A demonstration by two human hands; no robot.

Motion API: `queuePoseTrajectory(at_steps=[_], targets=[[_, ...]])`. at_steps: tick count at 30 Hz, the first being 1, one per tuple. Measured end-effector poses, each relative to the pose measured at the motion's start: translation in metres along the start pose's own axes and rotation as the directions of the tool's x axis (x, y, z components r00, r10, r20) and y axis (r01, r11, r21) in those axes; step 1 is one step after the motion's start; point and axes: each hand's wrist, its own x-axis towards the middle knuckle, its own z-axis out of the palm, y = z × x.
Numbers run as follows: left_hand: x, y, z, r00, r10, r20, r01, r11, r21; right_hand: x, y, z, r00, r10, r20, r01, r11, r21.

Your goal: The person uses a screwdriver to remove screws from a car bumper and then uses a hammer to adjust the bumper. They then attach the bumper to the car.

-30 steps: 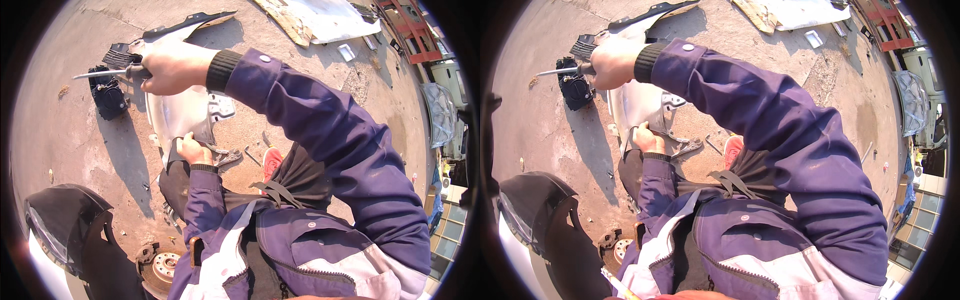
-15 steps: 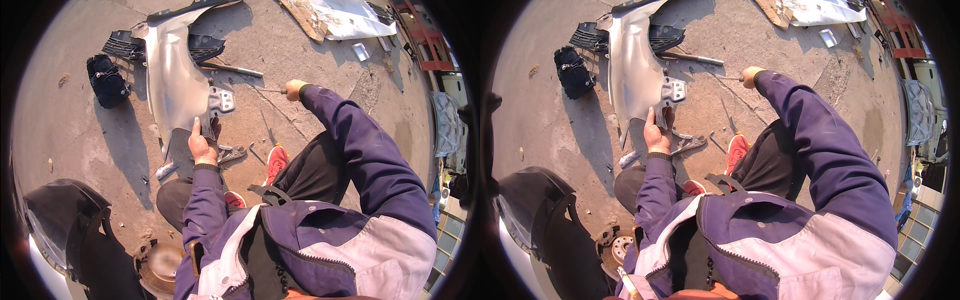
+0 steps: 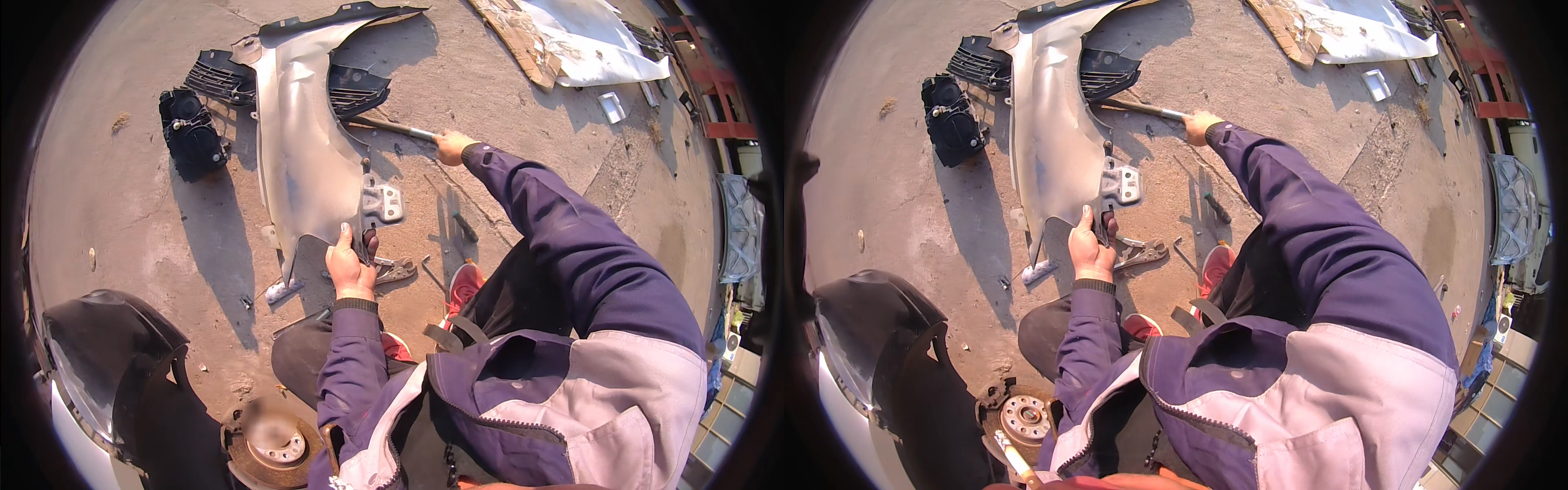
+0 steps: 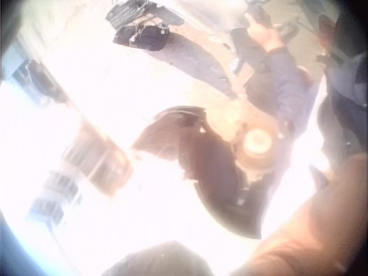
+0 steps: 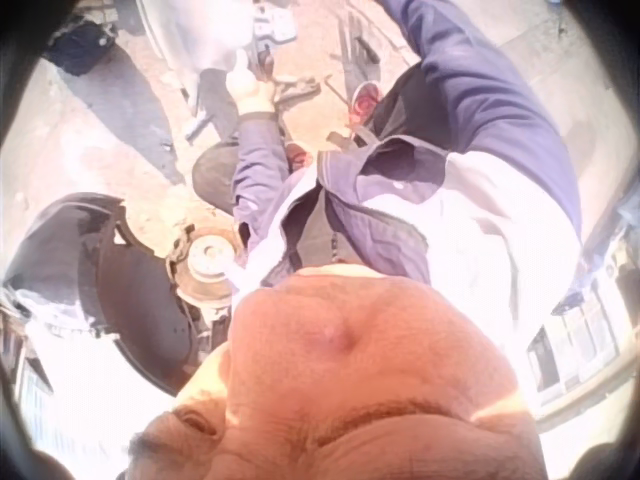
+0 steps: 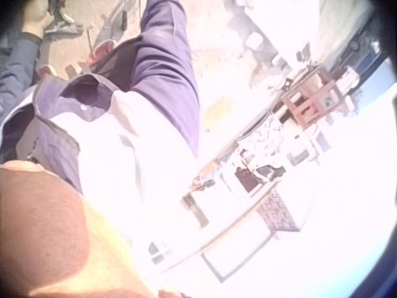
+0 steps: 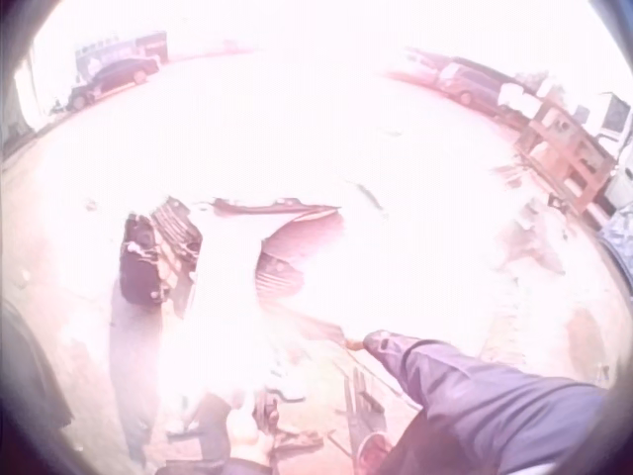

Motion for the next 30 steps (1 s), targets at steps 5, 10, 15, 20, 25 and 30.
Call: queuePoseTrajectory(at_steps=[5,10,15,20,25,30], targets=[[0.001,0.008,-0.007,0.998,-0.022,-0.053,0.022,1.000,0.006,0.044,-0.031,0.054,0.938,0.104,-0.329,-0.061,0.988,0.138],[0.004,0.001,-0.014,0.998,-0.043,-0.040,0.046,0.996,0.081,0.045,-0.035,0.073,0.933,-0.013,-0.359,0.015,1.000,0.002],[0.006,-0.002,-0.009,0.996,-0.062,-0.060,0.067,0.995,0.080,0.005,-0.086,0.074,0.980,-0.044,-0.195,0.079,0.981,0.177],[0.001,0.027,-0.001,0.993,-0.091,-0.075,0.098,0.990,0.098,-0.045,-0.118,0.047,0.979,-0.148,0.139,0.122,0.976,0.178],[0.003,0.050,0.000,0.993,-0.114,-0.026,0.115,0.990,0.077,-0.132,-0.092,0.066,0.596,-0.183,0.782,-0.281,0.865,0.416],[0.017,0.033,-0.003,0.984,-0.153,-0.086,0.162,0.981,0.104,-0.152,-0.100,0.114,0.624,-0.448,0.640,-0.471,0.437,0.766]])
